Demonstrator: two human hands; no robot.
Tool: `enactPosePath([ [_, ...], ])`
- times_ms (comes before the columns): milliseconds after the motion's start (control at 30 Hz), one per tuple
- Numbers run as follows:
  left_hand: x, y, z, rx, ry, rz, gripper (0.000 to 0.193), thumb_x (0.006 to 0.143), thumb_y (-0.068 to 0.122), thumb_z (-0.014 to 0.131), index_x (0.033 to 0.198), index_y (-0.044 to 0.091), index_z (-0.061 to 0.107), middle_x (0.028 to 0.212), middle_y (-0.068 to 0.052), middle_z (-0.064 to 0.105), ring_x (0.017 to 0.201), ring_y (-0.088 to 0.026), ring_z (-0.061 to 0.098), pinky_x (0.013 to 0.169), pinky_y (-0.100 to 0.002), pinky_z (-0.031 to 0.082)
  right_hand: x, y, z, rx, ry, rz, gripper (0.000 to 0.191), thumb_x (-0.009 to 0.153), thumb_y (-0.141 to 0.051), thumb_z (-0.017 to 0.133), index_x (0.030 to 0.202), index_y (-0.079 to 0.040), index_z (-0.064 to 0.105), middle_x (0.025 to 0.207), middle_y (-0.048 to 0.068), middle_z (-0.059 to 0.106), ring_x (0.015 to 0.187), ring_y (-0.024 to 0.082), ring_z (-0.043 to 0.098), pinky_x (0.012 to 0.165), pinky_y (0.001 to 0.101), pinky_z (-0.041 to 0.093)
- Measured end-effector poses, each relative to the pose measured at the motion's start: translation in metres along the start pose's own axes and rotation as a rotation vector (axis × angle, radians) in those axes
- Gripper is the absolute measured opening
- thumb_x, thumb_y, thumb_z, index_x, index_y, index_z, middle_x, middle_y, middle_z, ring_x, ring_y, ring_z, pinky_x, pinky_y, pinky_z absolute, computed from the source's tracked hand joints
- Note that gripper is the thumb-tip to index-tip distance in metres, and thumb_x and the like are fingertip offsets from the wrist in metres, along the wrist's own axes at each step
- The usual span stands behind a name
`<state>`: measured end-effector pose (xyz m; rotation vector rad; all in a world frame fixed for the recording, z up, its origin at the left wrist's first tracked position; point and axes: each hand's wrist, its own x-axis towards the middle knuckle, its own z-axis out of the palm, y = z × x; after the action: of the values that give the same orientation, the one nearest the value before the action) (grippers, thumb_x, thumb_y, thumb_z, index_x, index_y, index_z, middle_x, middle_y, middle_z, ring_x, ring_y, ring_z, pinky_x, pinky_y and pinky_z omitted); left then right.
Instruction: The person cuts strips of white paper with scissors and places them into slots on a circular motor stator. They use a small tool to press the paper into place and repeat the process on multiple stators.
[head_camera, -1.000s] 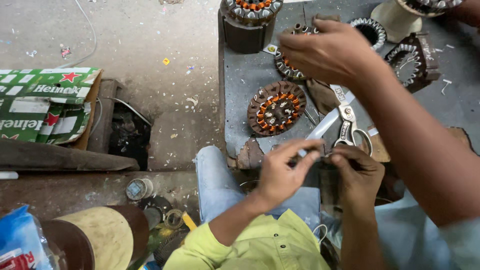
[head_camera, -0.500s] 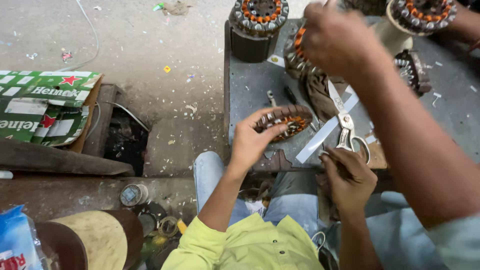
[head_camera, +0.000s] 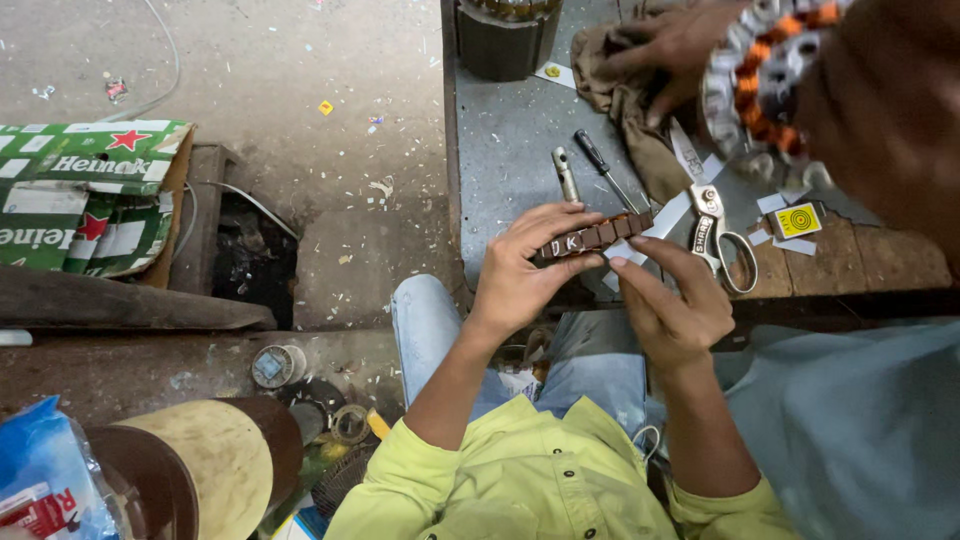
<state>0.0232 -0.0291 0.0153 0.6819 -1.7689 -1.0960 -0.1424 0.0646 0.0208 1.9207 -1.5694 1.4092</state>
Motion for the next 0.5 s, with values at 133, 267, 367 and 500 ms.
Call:
enactPosePath([
  [133,-0.001,-0.001,0.001,0.014,0.004,0.015,0.043,0.081,0.013,0.087,0.122,0.01,0.074,0.126,-0.012,0.074,0.127,-0.026,0.069,0.111,-0.037,0.052,0.003,0.003,-0.003,0.005,-0.045,-0.005,0.025,0.085,0.004,0.081,0.106,-0.008,0.079,0.109,0.012,0.074,0.101,0.029,0.073,0.088,0.0359,0.059],
  [267,0.001,-0.001,0.0,0.003,-0.007,0.027,0.043,0.082,0.012,0.087,0.122,0.01,0.074,0.127,-0.012,0.074,0.127,-0.026,0.068,0.111,-0.037,0.052,0.01,0.006,-0.006,0.044,-0.08,0.004,0.023,0.085,0.005,0.078,0.105,-0.007,0.078,0.105,0.012,0.074,0.098,0.028,0.074,0.087,0.0359,0.059],
  [367,0.002,0.0,0.0,0.013,-0.018,0.022,0.043,0.081,0.013,0.087,0.122,0.01,0.074,0.126,-0.012,0.074,0.126,-0.026,0.068,0.109,-0.037,0.052,0.016,0.006,-0.008,0.13,-0.076,0.041,0.02,0.088,0.003,0.079,0.105,-0.006,0.077,0.101,0.011,0.073,0.096,0.026,0.073,0.081,0.0323,0.058],
  [500,0.003,0.001,0.002,0.025,-0.016,0.011,0.042,0.081,0.013,0.087,0.121,0.01,0.075,0.122,-0.01,0.076,0.125,-0.025,0.069,0.109,-0.037,0.054,0.022,0.007,-0.01,0.073,-0.106,-0.008,0.021,0.086,0.003,0.079,0.104,-0.006,0.079,0.099,0.012,0.073,0.094,0.027,0.073,0.081,0.034,0.058],
])
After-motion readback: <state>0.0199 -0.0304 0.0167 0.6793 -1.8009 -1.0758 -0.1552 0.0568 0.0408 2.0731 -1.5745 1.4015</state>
